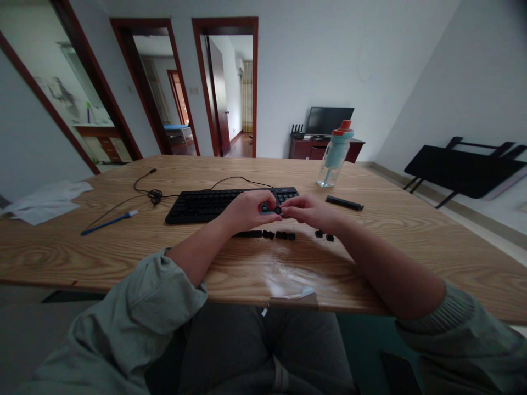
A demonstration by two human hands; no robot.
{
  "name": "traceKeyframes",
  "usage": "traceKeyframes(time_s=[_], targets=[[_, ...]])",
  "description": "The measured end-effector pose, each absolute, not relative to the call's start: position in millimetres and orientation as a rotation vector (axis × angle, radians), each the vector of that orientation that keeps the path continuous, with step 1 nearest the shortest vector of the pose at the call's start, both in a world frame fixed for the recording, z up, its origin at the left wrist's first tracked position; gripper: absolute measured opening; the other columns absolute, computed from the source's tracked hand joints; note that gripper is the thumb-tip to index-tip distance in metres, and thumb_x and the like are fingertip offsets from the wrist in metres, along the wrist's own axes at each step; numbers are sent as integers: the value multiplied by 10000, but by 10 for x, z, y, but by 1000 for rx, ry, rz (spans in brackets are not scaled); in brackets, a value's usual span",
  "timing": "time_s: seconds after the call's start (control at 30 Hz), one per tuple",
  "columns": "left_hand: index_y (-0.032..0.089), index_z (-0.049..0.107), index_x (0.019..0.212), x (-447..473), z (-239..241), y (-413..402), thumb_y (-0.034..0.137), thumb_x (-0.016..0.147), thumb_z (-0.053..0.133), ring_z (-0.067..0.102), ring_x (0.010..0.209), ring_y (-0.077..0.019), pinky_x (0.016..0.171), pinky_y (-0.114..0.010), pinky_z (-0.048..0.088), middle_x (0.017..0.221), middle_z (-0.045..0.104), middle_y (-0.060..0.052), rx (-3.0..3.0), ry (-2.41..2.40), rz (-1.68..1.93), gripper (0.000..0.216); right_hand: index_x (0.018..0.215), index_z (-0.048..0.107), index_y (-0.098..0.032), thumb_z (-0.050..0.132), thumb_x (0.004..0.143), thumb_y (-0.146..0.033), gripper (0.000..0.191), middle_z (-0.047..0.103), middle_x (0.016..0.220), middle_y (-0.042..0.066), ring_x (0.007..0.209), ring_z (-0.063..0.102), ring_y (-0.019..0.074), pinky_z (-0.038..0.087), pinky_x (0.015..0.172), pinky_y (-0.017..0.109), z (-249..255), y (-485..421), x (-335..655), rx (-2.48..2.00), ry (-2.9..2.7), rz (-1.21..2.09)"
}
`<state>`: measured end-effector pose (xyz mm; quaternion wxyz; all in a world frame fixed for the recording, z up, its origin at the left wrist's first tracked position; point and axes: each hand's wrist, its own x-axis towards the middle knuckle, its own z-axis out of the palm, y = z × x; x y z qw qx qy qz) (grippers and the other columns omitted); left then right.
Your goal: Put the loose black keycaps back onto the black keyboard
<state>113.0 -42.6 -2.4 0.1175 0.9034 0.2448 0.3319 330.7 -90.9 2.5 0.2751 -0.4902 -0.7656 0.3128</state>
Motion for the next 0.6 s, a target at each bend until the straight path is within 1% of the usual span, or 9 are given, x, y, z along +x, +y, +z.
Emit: traceKeyframes(time_s=[0.1, 0.17, 0.23, 0.33, 0.47, 0.6], targets=[[184, 685, 965, 1131, -22, -445, 338, 770, 764, 537, 632, -107, 624, -241, 419, 781, 660, 14, 2632, 660, 926, 261, 868, 727, -188, 561, 893, -493, 348, 556, 659, -9, 566, 396, 119, 298, 527, 280, -5, -898, 3306, -1310, -2076, 841], [190, 695, 985, 1123, -19, -448, 324, 784, 746, 545, 639, -109, 630, -243, 420, 784, 667, 13, 2639, 648, 879, 247, 864, 738, -196, 577, 883, -492, 337, 581, 675, -8, 569, 416, 118, 314, 533, 278, -29, -881, 3323, -1295, -2090, 856], [188, 697, 961, 1102, -15, -432, 349, 791, 738, 547, 642, -114, 629, -247, 421, 769, 663, 11, 2639, 679, 858, 238, 880, 749, -201, 597, 867, -488, 325, 625, 717, 8, 601, 463, 129, 349, 557, 282, -37, -857, 3362, -1291, -2060, 838], [185, 674, 943, 1049, -6, -381, 388, 775, 750, 537, 634, -116, 617, -250, 416, 758, 645, 15, 2603, 786, 924, 275, 894, 749, -184, 627, 831, -465, 313, 669, 781, 41, 663, 522, 152, 397, 599, 296, -17, -813, 3464, -1303, -1884, 734], [180, 617, 861, 994, 8, -322, 391, 766, 754, 523, 641, -119, 606, -252, 400, 752, 620, 18, 2565, 915, 1008, 269, 942, 733, -167, 646, 802, -434, 314, 683, 824, 54, 684, 539, 156, 425, 619, 303, 20, -761, 3595, -1303, -1643, 625], [183, 591, 820, 997, 15, -320, 406, 760, 759, 524, 656, -128, 606, -253, 396, 738, 604, 19, 2576, 927, 996, 287, 965, 731, -167, 659, 786, -414, 313, 699, 879, 71, 718, 559, 164, 445, 639, 308, 29, -746, 3615, -1285, -1568, 569]])
